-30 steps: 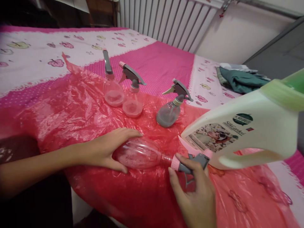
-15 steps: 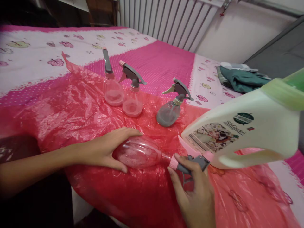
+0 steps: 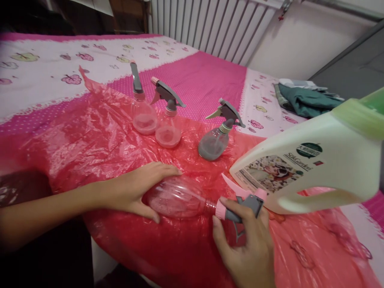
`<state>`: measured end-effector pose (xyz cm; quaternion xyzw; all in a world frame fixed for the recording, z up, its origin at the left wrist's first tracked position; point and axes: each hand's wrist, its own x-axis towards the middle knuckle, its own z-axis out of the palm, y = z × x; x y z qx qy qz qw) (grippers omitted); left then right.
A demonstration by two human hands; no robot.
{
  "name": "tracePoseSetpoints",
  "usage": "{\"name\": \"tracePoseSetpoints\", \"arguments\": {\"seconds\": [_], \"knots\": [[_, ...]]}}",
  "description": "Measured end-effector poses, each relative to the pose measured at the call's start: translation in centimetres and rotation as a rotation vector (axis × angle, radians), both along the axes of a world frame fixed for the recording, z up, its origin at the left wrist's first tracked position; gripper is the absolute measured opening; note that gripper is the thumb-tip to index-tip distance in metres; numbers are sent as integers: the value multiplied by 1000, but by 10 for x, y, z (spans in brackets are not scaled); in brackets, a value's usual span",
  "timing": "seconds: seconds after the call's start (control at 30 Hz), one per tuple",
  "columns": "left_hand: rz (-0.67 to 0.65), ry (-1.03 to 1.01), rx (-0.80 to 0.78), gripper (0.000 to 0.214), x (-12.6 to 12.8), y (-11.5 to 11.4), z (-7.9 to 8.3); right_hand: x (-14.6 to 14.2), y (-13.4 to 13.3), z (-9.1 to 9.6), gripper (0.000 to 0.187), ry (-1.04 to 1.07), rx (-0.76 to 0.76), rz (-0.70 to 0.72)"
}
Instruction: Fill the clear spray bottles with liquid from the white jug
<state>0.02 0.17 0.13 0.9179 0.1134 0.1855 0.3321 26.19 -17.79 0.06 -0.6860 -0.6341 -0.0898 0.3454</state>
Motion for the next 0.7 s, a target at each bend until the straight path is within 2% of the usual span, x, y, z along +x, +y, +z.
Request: {"name": "tracePoseSetpoints", "arguments": {"seconds": [0.13,0.3,0.43,0.57,0.7], "knots": [[21,16,-2,88,0,-1,0,3,-3,1,23,-9,6,-51],[28,15,-20,89,0,-1,0,11,-2,3,23,-48,-25,46],[44,38,-26,90,0,-1,1,12,-1,4,25,-2,-10,-46],[41,47,-34,90,0,-1,2,12,-2,5,23,-5,-56,42],[49,42,-29,90,0,-2,1,12,-2,8,25,-77,-14,-23]]}}
